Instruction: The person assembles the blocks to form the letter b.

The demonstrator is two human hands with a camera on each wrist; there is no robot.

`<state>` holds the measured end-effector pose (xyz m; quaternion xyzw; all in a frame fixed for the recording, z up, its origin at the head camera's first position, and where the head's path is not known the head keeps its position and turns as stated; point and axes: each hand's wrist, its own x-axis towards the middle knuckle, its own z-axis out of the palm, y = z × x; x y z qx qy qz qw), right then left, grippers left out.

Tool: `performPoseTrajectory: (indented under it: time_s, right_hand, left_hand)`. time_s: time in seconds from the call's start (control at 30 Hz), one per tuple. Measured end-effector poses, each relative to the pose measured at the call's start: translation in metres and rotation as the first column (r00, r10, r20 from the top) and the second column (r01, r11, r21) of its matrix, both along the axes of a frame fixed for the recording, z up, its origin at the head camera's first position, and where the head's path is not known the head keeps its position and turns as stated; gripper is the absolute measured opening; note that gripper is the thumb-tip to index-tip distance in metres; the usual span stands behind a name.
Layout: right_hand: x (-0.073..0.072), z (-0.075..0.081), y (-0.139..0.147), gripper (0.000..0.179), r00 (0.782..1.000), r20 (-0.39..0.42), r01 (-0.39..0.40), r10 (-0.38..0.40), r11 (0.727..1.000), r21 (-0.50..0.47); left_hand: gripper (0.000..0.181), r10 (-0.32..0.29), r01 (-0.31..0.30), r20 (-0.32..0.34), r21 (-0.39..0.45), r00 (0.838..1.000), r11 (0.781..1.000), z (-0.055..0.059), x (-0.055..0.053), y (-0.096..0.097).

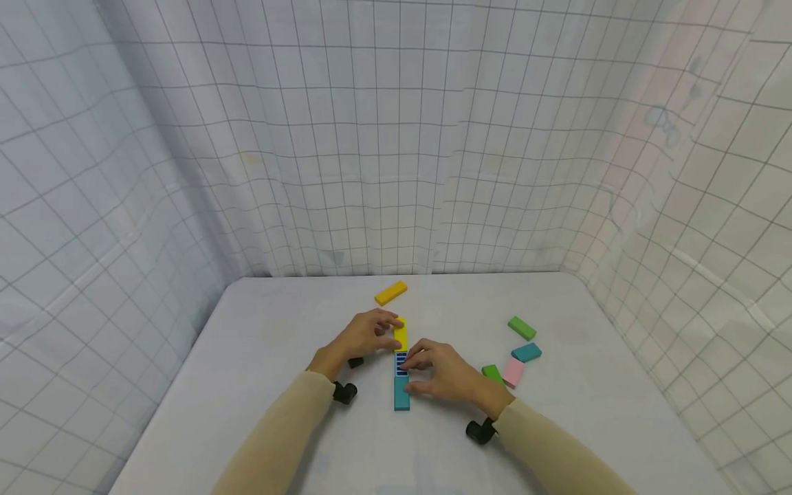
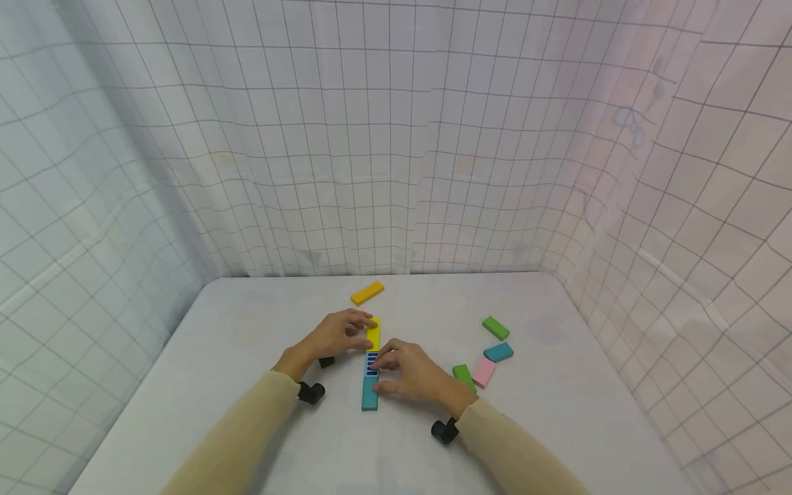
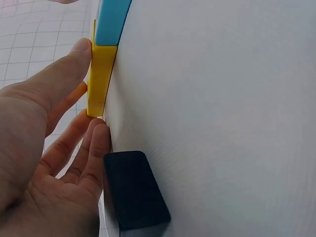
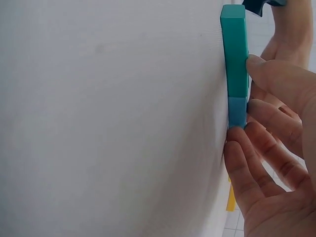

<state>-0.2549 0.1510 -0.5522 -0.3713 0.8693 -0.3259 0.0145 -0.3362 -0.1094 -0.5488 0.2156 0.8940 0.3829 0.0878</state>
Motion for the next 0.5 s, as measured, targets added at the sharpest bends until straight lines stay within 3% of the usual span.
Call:
performPoseTrajectory:
  time_s: [0.5]
  right_hand:
    - [-0.0019,0.0002,-0.0016,0.032,1.000,0.000,0.018,-0.018,1.000,0.021]
  left_hand:
    - [0.043,-0.011,0.011,0.008,0.021,1.000,1.000,0.0010,0.0018,-0.0013]
